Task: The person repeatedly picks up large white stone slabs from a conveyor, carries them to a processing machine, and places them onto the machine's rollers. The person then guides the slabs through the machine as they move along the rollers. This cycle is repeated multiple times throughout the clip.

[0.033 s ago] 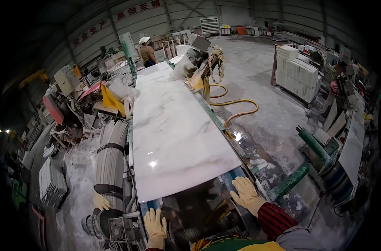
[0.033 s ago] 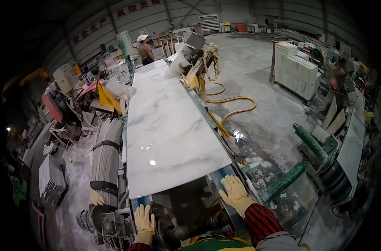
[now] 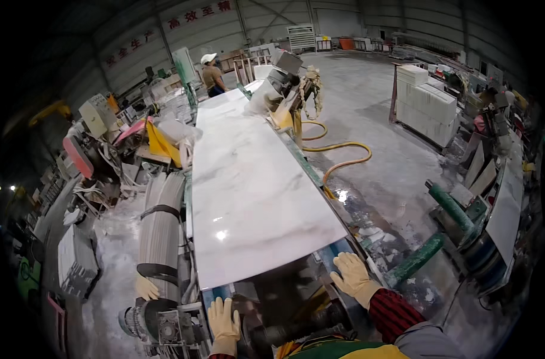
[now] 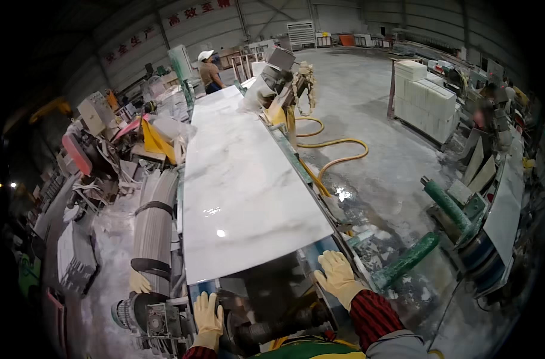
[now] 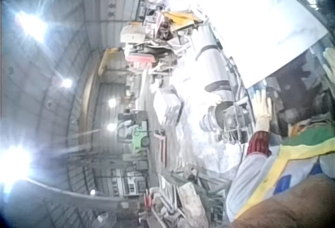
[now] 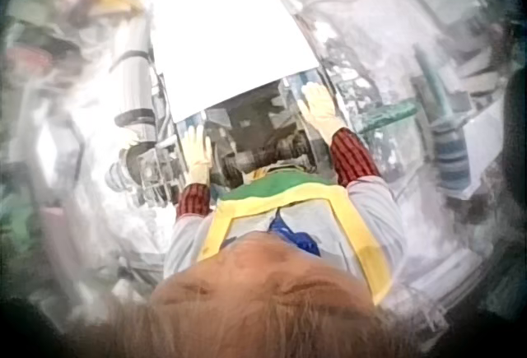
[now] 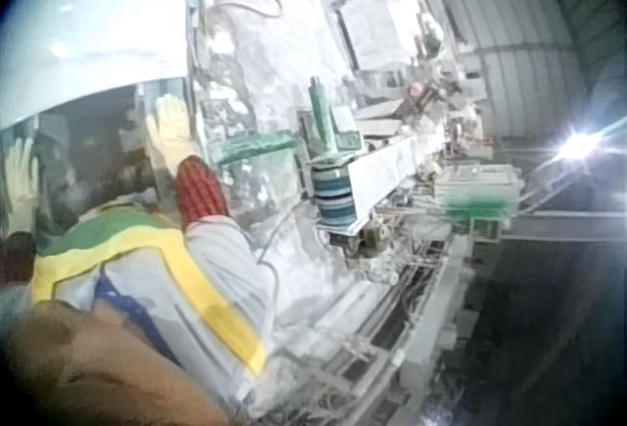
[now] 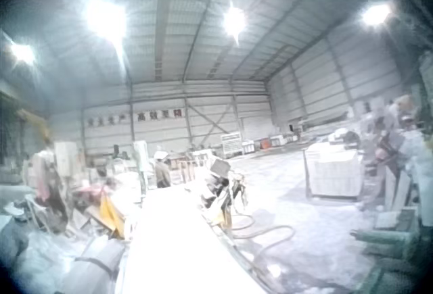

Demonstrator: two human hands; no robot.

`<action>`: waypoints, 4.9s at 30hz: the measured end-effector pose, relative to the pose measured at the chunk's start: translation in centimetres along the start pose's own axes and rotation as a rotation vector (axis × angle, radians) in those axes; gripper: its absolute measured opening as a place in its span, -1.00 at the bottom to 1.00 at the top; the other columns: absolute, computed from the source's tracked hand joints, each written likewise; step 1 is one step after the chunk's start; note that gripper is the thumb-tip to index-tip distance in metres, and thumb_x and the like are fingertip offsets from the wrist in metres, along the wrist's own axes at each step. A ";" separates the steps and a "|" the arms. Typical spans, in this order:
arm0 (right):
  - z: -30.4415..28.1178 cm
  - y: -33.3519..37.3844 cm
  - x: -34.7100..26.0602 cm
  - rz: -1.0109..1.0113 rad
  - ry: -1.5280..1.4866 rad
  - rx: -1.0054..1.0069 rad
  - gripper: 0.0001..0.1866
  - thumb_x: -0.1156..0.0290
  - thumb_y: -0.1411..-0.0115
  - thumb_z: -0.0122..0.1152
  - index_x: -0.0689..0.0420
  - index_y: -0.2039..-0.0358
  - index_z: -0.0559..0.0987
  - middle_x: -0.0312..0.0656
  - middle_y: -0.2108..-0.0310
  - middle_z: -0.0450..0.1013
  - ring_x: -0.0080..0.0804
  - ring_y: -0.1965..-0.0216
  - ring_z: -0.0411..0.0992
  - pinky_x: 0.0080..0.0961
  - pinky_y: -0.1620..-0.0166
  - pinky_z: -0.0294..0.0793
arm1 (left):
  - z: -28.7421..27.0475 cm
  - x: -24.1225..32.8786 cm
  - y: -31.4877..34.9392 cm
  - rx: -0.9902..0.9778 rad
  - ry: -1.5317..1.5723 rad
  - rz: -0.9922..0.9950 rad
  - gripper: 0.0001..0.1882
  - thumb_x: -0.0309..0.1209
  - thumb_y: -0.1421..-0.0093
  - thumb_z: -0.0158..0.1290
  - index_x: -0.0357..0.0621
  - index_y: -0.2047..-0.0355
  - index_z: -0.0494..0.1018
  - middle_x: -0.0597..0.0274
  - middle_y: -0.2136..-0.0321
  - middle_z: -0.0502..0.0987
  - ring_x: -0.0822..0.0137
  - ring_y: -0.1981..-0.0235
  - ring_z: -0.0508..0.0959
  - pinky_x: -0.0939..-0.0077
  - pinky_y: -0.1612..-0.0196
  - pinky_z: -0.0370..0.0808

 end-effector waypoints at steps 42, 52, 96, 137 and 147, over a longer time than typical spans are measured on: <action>2.3 0.1 1.8 -0.013 -0.014 -0.170 -0.32 0.08 -0.39 0.11 0.22 -0.40 0.40 0.24 -0.44 0.28 0.24 -0.48 0.19 0.04 -0.56 0.04 | 2.4 -3.8 -4.4 0.039 -0.029 -0.051 -0.32 -0.18 -0.37 0.19 -0.11 -0.43 0.31 -0.22 -0.42 0.31 -0.34 -0.44 0.25 -0.15 -0.51 0.16; 2.2 0.6 1.8 -0.003 -0.009 -0.177 -0.32 0.09 -0.39 0.15 0.21 -0.40 0.40 0.24 -0.43 0.29 0.24 -0.47 0.20 0.04 -0.55 0.05 | 1.7 -3.2 -4.3 0.024 0.012 -0.054 -0.33 -0.18 -0.39 0.16 -0.12 -0.44 0.30 -0.22 -0.43 0.30 -0.33 -0.45 0.23 -0.13 -0.52 0.14; 1.3 2.2 1.2 0.022 -0.037 -0.153 -0.33 0.08 -0.42 0.15 0.20 -0.41 0.43 0.20 -0.46 0.29 0.20 -0.49 0.19 0.00 -0.57 0.05 | 1.9 -3.2 -2.2 0.016 -0.010 -0.074 -0.32 -0.15 -0.41 0.14 -0.07 -0.46 0.30 -0.19 -0.45 0.30 -0.29 -0.48 0.23 -0.11 -0.54 0.12; -0.3 3.3 0.2 0.010 -0.051 -0.088 -0.39 0.12 -0.34 0.27 0.22 -0.29 0.52 0.20 -0.35 0.41 0.24 -0.38 0.32 0.04 -0.49 0.20 | 0.8 -2.3 -0.8 0.047 0.015 -0.064 -0.35 -0.19 -0.39 0.16 -0.09 -0.43 0.33 -0.20 -0.42 0.33 -0.32 -0.46 0.25 -0.12 -0.52 0.17; 0.0 3.9 0.4 0.007 -0.050 -0.093 -0.41 0.13 -0.38 0.22 0.20 -0.31 0.52 0.19 -0.36 0.40 0.22 -0.39 0.32 0.03 -0.50 0.19 | 1.1 -2.5 -0.4 0.056 -0.007 -0.054 -0.35 -0.17 -0.38 0.17 -0.10 -0.41 0.34 -0.21 -0.41 0.34 -0.31 -0.45 0.25 -0.12 -0.52 0.17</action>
Point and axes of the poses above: each hand's wrist, its own y-axis away from the middle knuckle, its own z-axis out of the palm, x = y × z, the point moved 3 cm from there along -y, towards the middle knuckle
